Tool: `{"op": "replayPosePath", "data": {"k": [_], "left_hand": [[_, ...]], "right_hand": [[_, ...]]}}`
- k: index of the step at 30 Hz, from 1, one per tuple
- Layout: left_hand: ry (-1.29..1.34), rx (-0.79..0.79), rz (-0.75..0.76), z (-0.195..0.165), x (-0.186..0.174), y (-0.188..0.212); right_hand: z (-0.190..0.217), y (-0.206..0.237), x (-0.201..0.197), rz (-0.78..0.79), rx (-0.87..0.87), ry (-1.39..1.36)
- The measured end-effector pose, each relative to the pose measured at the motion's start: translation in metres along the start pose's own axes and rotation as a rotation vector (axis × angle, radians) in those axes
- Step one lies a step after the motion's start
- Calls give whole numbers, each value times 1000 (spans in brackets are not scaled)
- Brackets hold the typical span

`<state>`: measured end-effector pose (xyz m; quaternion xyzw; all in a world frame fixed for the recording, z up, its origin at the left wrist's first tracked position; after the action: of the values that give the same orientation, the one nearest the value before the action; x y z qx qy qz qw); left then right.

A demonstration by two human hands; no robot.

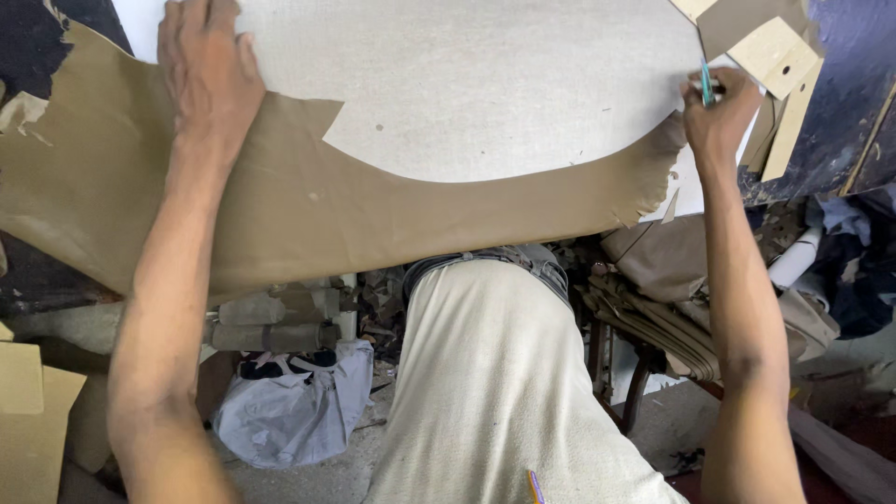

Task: The person places a wooden pattern piece on a large sheet of brown fabric, traces its outline with a marker, and cuts along the traced line with a utility knife. They repeat this process with multiple pattern pieces, removing cut fabric pieces and repositioning the pattern for subsequent cuts.

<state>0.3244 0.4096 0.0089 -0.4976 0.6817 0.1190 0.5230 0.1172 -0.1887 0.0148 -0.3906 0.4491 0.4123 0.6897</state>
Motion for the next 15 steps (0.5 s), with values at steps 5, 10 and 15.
{"op": "replayPosePath", "data": {"k": [5,10,15], "left_hand": [[381,-210,105,16,-13,62],[240,-134,4,10,11,100],[193,-316,-237,11,37,110]], "right_hand": [[-40,58,-11,74,305,-37],[-54,87,-1,114,427,-286],[-56,96,10,200,356,-330]]}}
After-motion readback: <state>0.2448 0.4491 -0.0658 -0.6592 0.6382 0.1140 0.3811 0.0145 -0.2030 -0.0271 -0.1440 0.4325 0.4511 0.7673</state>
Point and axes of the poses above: each hand's wrist, its own y-axis away from the middle knuckle, its own x-axis out of the palm, z = x × y, the point moved 2 cm from there along -y, towards the middle knuckle, and after that the axes turned 6 degrees about y, right-handed, at the moved point
